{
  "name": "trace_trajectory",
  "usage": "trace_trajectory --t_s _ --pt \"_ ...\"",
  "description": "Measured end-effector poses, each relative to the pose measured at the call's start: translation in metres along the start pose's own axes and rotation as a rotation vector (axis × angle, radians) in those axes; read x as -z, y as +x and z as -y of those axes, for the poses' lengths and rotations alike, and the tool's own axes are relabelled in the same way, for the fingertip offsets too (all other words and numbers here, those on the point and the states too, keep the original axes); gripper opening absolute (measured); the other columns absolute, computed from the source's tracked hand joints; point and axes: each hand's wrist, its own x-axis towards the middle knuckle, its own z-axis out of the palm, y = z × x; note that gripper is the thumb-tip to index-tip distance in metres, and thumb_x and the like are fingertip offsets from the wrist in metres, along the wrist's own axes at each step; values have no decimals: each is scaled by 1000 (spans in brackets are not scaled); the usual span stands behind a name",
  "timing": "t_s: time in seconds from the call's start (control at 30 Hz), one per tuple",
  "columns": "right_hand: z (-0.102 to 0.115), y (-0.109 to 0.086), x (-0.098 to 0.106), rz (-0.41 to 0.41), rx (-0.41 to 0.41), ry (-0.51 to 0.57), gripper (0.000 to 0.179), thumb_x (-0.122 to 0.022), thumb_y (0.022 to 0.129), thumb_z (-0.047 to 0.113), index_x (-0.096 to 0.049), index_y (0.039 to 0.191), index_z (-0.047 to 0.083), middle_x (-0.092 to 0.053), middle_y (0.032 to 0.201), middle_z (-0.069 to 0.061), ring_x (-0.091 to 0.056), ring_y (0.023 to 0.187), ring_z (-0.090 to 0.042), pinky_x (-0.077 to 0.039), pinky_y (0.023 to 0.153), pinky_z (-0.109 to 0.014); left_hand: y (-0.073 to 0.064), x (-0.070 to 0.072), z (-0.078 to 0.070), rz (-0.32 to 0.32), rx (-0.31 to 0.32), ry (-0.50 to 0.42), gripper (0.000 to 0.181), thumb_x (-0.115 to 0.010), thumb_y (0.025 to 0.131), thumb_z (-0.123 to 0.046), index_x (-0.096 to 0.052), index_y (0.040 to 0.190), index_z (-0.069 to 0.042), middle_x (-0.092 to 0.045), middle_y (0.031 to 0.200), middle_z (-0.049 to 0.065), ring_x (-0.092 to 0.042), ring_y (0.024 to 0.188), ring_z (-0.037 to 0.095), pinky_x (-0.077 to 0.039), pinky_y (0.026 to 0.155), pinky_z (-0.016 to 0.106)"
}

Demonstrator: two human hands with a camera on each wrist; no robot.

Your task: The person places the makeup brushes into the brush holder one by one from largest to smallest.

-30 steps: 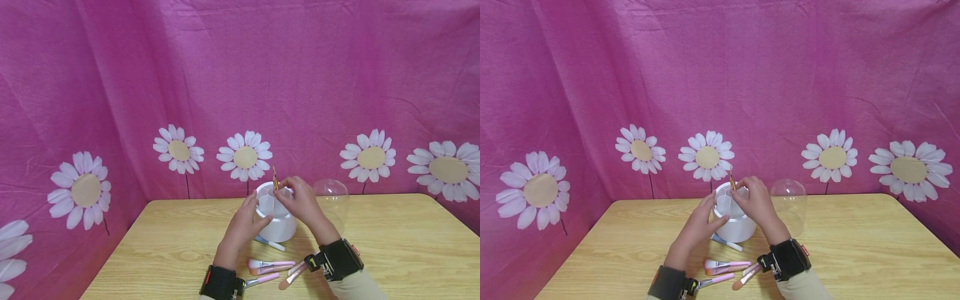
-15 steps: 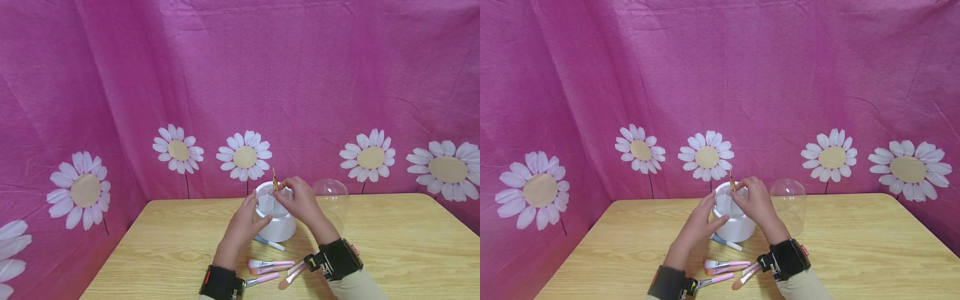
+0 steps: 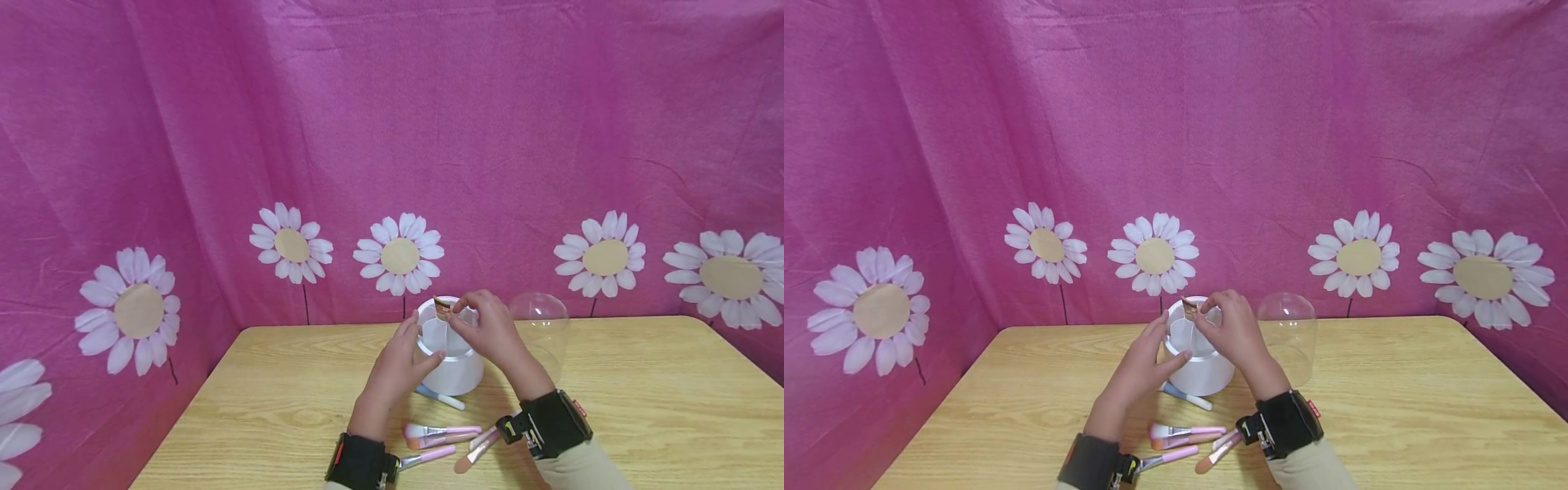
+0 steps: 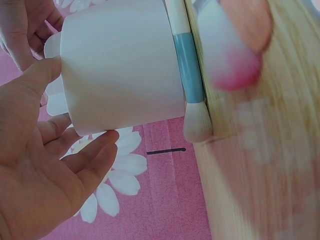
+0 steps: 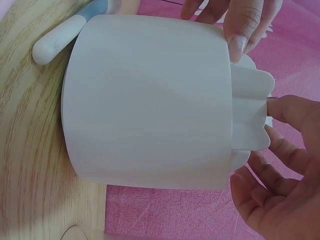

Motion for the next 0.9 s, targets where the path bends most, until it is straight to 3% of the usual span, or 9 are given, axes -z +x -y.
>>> trace_trajectory --t_s 0.3,0.57,0.63,0.77,0.9 --pt "2 0 3 20 34 -4 18 -71 76 22 -65 80 5 -65 92 -18 -55 83 -31 -46 71 -47 0 0 0 -8 -9 -3 70 -64 83 -40 -40 138 -5 -34 152 11 -40 131 27 -43 101 49" --pt "11 -2 18 44 97 -44 24 -73 75 24 -66 81 2 -64 92 -19 -56 92 -34 -47 81 -53 0 -2 2 -7 1 -3 70 -64 83 -42 -41 138 -6 -35 151 11 -42 129 27 -45 99 49" --pt "16 -2 24 55 106 -58 24 -73 75 24 -66 81 2 -63 88 -18 -56 85 -31 -48 74 -49 1 -3 2 -19 5 -3 73 -64 83 -43 -38 140 -7 -37 150 11 -45 126 27 -46 98 50" --pt "25 -2 36 88 120 -87 19 -72 76 22 -63 74 6 -61 72 -11 -51 66 -21 -46 58 -37 2 -6 0 -56 22 19 63 -64 83 -44 -49 130 -5 -37 150 11 -48 123 29 -51 90 50" --pt "36 -5 43 204 158 -88 19 -70 78 21 -59 66 11 -56 57 -1 -46 53 -11 -43 50 -29 1 -10 -1 -90 68 38 54 -63 83 -46 -55 119 -6 -34 152 9 -55 115 29 -54 76 47"
